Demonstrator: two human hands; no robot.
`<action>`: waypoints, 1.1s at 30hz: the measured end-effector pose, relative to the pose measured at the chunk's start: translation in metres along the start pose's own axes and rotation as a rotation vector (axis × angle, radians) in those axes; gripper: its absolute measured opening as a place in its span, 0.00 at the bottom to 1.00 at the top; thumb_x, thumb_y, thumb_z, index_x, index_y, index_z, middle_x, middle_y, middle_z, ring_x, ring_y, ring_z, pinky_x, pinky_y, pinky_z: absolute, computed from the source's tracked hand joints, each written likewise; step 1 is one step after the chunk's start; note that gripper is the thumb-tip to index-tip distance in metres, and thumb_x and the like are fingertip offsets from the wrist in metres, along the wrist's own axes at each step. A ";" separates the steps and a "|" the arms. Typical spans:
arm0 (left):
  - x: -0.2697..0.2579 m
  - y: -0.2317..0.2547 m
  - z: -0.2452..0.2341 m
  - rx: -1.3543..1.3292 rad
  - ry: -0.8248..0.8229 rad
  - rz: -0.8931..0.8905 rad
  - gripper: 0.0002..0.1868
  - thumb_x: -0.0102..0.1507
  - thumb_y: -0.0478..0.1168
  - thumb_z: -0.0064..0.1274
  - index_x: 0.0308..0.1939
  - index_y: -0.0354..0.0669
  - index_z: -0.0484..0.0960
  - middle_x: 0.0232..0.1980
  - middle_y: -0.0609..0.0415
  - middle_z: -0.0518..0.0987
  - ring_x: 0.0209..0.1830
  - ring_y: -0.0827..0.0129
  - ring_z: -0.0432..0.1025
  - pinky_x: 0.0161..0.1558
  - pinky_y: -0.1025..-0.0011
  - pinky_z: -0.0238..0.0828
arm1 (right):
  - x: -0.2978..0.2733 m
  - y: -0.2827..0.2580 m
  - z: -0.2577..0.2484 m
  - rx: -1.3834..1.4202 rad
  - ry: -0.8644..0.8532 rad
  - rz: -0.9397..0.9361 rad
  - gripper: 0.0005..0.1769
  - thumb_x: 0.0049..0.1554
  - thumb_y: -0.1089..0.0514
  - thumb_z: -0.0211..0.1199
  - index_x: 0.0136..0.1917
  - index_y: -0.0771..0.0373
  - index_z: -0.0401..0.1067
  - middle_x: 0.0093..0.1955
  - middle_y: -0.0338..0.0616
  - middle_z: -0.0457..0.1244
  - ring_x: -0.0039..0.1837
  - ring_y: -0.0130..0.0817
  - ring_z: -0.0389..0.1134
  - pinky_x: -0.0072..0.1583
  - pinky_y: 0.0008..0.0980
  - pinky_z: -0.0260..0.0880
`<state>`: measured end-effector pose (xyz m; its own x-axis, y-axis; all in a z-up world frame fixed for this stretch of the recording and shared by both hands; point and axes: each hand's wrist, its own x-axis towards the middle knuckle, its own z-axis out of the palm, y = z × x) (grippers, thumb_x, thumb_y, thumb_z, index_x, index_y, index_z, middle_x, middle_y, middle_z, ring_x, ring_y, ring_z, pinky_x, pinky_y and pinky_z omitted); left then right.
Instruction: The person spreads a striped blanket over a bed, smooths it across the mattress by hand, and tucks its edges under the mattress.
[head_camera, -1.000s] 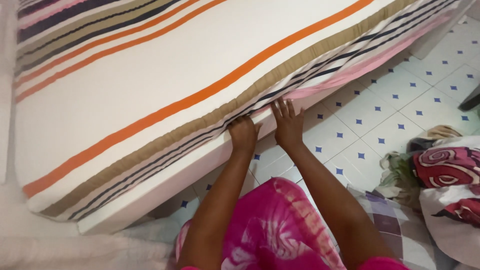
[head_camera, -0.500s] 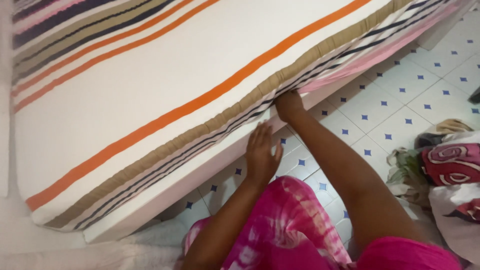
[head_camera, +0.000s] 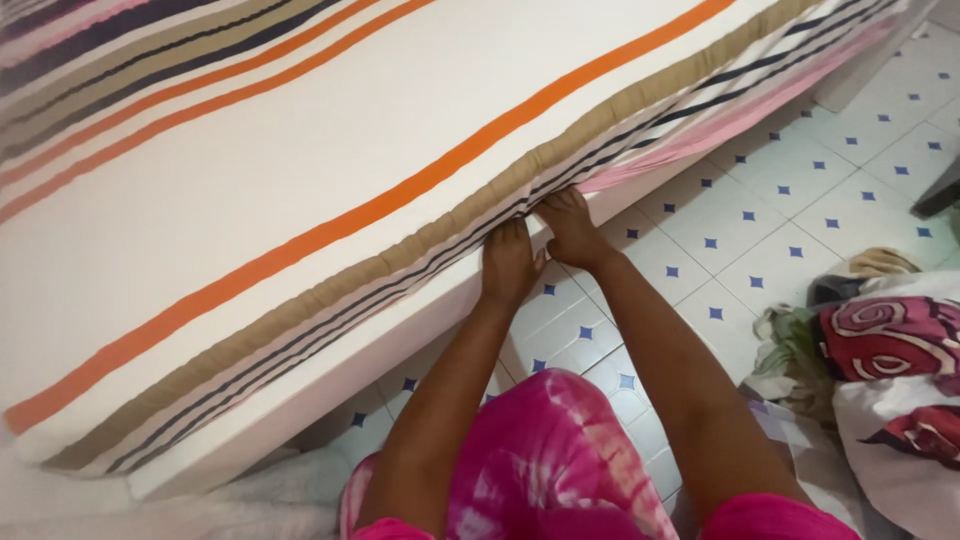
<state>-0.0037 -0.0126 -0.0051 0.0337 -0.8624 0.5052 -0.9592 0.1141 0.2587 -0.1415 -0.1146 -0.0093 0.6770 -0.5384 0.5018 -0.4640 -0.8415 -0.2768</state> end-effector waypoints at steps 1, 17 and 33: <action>0.004 0.000 0.000 -0.031 -0.032 -0.017 0.33 0.53 0.50 0.69 0.52 0.29 0.77 0.45 0.41 0.80 0.47 0.52 0.76 0.52 0.60 0.73 | -0.003 0.004 0.001 0.066 0.020 0.004 0.39 0.34 0.70 0.63 0.63 0.66 0.73 0.64 0.58 0.64 0.70 0.58 0.57 0.73 0.51 0.47; 0.035 -0.001 -0.027 -0.047 -0.267 -0.018 0.33 0.51 0.53 0.71 0.48 0.28 0.81 0.43 0.38 0.83 0.40 0.51 0.79 0.44 0.60 0.77 | -0.027 0.033 -0.007 -0.606 0.098 0.418 0.39 0.49 0.68 0.59 0.74 0.60 0.64 0.79 0.53 0.56 0.81 0.52 0.50 0.73 0.70 0.45; -0.036 0.011 -0.023 -0.307 0.195 0.031 0.28 0.65 0.35 0.57 0.68 0.30 0.70 0.70 0.35 0.72 0.72 0.43 0.68 0.76 0.54 0.60 | 0.020 0.173 0.049 -0.879 -0.232 0.327 0.33 0.62 0.52 0.53 0.77 0.67 0.62 0.79 0.62 0.54 0.78 0.59 0.53 0.73 0.70 0.46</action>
<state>-0.0092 0.0307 -0.0016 0.0875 -0.7491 0.6566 -0.8325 0.3070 0.4612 -0.1798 -0.2731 -0.0875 0.4907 -0.8151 0.3080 -0.8477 -0.3647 0.3853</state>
